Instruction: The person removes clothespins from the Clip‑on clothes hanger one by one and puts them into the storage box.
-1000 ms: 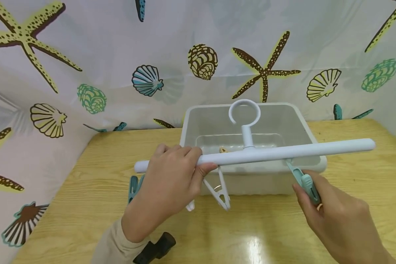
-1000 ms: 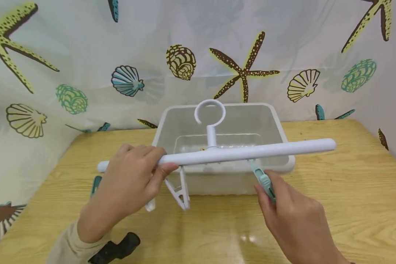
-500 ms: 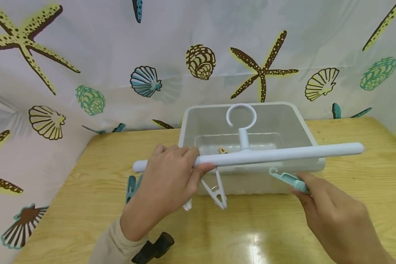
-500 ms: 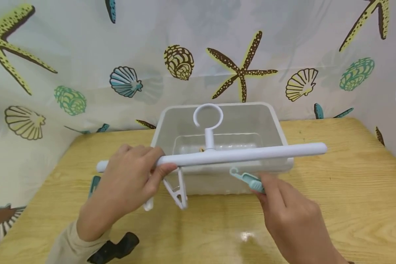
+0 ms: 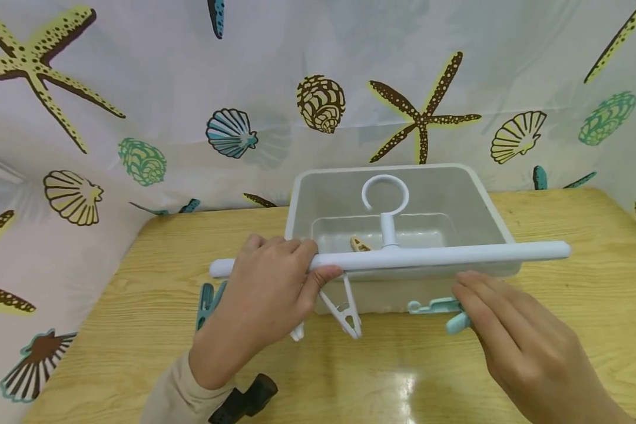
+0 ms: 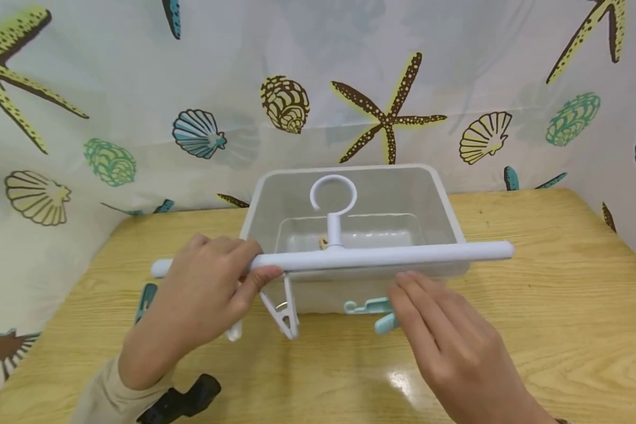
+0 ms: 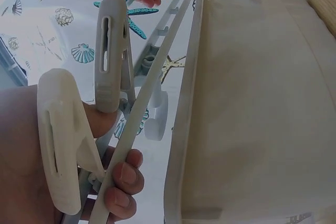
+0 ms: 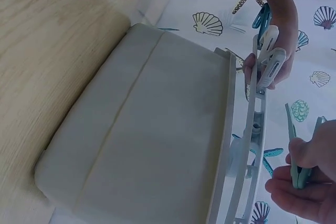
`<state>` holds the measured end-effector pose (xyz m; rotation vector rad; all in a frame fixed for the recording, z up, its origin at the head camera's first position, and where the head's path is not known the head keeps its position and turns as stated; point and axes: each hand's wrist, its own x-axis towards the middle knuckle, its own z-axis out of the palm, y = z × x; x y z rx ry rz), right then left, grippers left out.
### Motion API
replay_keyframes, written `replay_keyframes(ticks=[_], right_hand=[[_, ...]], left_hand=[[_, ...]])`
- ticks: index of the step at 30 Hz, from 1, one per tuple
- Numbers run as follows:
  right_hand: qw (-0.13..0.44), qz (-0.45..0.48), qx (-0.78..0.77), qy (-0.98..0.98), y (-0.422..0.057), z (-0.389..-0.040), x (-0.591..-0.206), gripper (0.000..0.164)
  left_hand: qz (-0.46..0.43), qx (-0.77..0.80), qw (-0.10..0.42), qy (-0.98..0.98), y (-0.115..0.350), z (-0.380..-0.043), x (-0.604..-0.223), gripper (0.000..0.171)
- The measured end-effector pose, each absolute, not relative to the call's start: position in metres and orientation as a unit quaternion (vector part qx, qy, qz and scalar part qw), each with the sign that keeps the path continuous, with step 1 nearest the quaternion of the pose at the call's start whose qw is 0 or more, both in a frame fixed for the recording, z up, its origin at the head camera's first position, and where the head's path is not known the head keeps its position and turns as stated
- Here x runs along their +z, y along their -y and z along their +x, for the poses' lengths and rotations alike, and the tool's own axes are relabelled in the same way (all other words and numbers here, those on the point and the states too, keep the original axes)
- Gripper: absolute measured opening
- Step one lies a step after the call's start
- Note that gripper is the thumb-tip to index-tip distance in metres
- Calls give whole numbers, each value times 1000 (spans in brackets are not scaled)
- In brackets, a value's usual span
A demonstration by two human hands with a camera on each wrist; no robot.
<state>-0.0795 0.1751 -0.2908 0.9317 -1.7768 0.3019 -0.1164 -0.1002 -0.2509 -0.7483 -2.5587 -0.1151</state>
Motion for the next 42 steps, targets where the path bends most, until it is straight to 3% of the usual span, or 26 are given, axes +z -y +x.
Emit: replay_keyframes(ticks=[42], right_hand=[[483,402,104,771,-195,-84,-264,37]], left_hand=[[-298,-41,233,925,95,-100,-257,41]])
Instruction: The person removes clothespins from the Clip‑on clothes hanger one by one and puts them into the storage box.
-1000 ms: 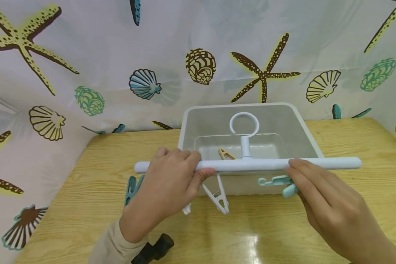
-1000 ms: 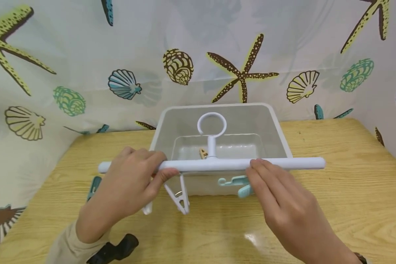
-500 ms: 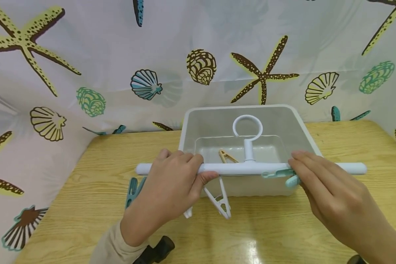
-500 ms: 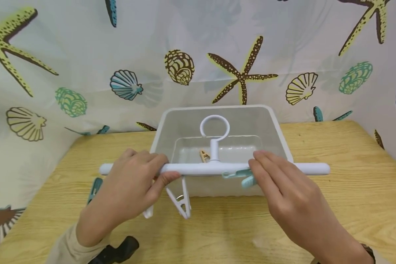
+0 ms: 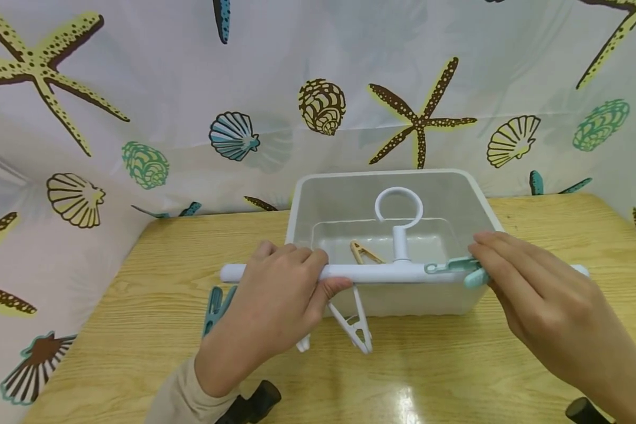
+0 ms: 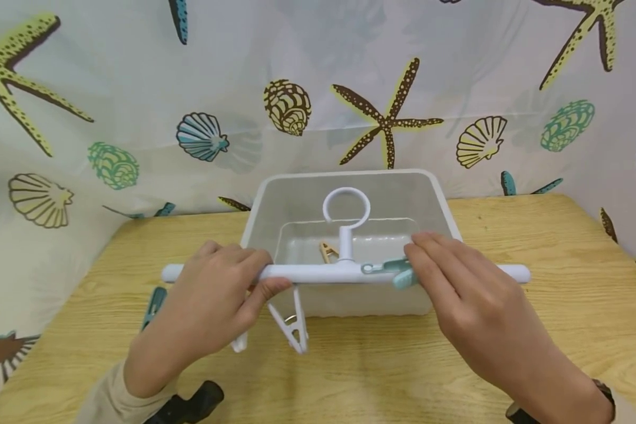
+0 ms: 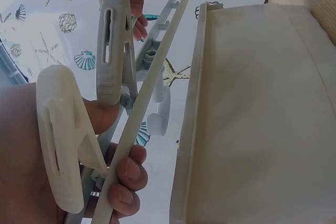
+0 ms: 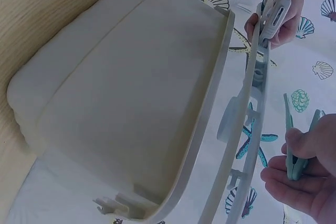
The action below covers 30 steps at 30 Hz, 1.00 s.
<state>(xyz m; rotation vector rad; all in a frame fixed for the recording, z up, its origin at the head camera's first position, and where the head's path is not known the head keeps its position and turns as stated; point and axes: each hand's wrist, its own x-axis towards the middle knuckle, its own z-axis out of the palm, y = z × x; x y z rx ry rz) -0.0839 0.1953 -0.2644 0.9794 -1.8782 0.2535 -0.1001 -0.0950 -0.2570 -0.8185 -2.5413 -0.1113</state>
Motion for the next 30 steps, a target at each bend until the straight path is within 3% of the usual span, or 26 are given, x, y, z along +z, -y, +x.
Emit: replay_keyframes(ticks=[13,30], right_hand=[[450,386,86,801,-196,-82,-262,46],[457,379,75,801,-196,-90,-257,40]], left_hand=[[-306,-44,226,924,99,-99,-261,41],[-308,-42,220,925,99,-99,-262,43]])
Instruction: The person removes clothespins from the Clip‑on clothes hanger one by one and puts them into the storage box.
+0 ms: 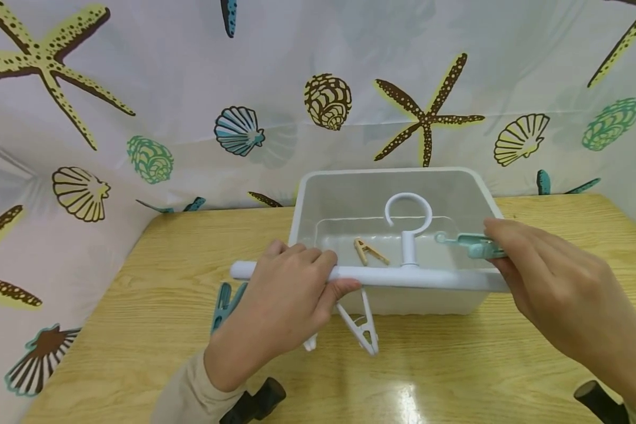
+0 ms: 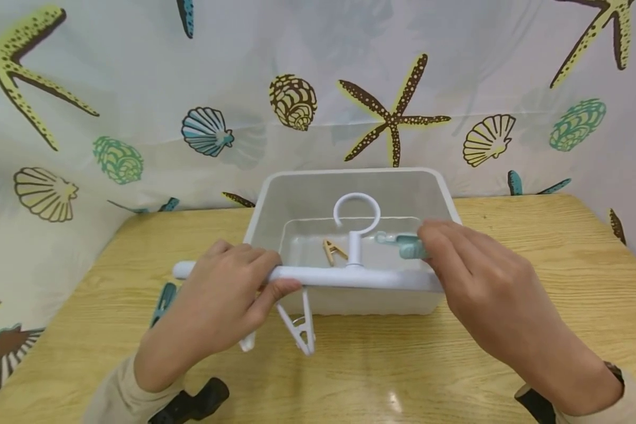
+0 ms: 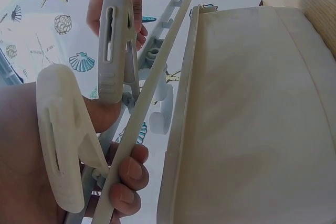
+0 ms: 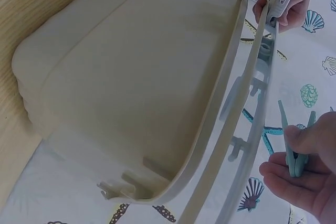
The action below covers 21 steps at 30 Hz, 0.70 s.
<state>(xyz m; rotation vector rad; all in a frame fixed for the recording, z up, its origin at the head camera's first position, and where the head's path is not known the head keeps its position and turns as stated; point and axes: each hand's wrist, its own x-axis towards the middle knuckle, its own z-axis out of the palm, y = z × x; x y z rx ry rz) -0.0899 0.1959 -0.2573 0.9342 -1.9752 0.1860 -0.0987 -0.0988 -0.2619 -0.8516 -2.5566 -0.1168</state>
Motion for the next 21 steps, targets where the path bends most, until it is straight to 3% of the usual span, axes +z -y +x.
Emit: replay_keyframes(ticks=[21], right_hand=[[486,368,47,791,-196,-99,-243,41]], left_hand=[[-307,-38,210,927,98,-99,-261,41]])
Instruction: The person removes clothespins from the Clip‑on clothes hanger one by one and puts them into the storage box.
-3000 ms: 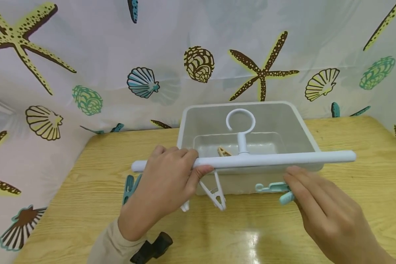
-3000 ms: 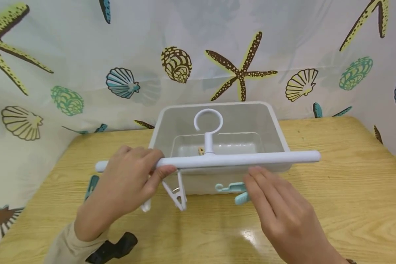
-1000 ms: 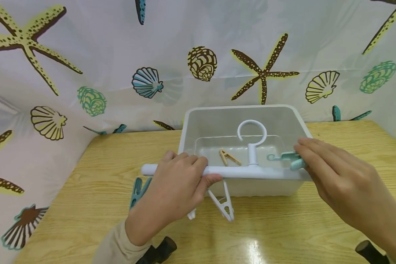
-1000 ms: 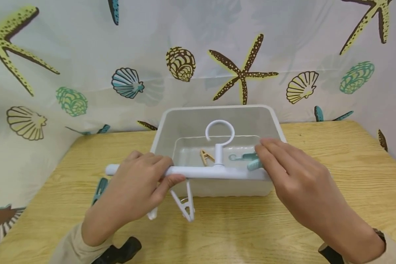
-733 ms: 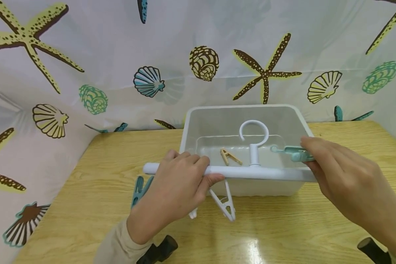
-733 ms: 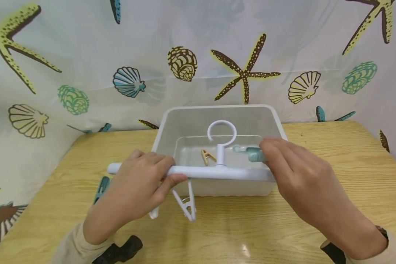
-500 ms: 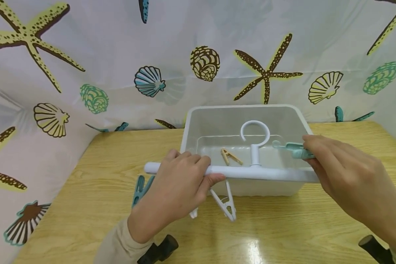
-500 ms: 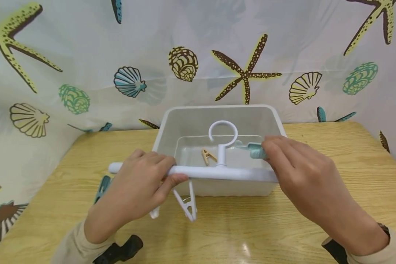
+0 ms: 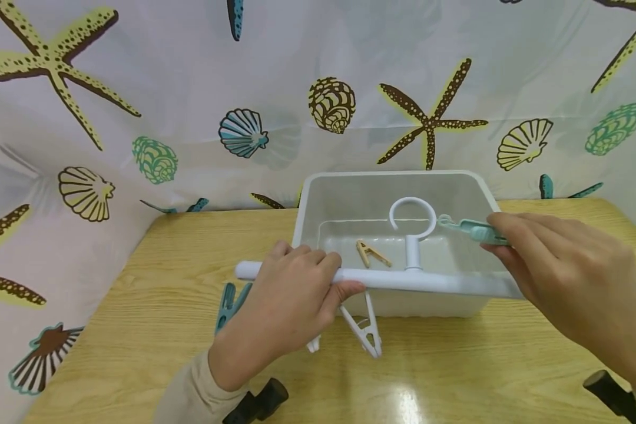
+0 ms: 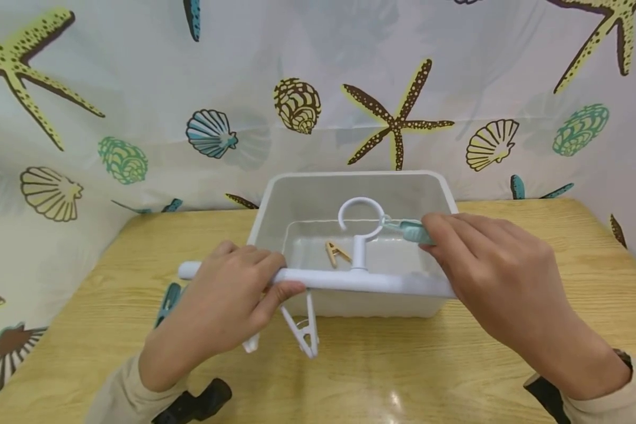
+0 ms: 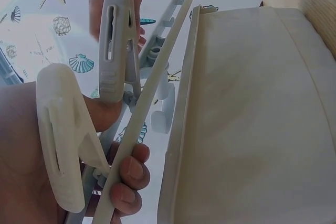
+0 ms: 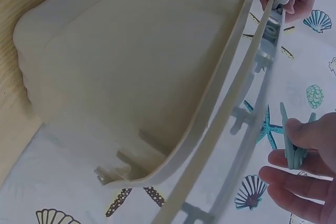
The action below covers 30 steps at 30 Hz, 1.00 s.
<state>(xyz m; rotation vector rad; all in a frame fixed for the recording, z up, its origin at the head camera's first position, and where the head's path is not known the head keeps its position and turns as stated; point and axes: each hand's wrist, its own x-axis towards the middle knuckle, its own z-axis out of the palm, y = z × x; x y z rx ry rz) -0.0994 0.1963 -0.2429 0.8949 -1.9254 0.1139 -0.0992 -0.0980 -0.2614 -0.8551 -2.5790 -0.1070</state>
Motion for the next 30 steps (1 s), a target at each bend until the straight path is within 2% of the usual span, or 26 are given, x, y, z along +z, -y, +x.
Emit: replay_keyframes(ticks=[11,18,30], right_hand=[[481,366,30,796,-198,-111,-238,45],[456,365,3,812,-205,-121,-238,49],[447,363,20,817,-207,-144,-239,50]], left_hand=[[-308,-42,211,927,99,-99,-262,41],[-307,-40,218,925,98,-99,-261,42],[-296,-53,186,935,97,-99,-261,40]])
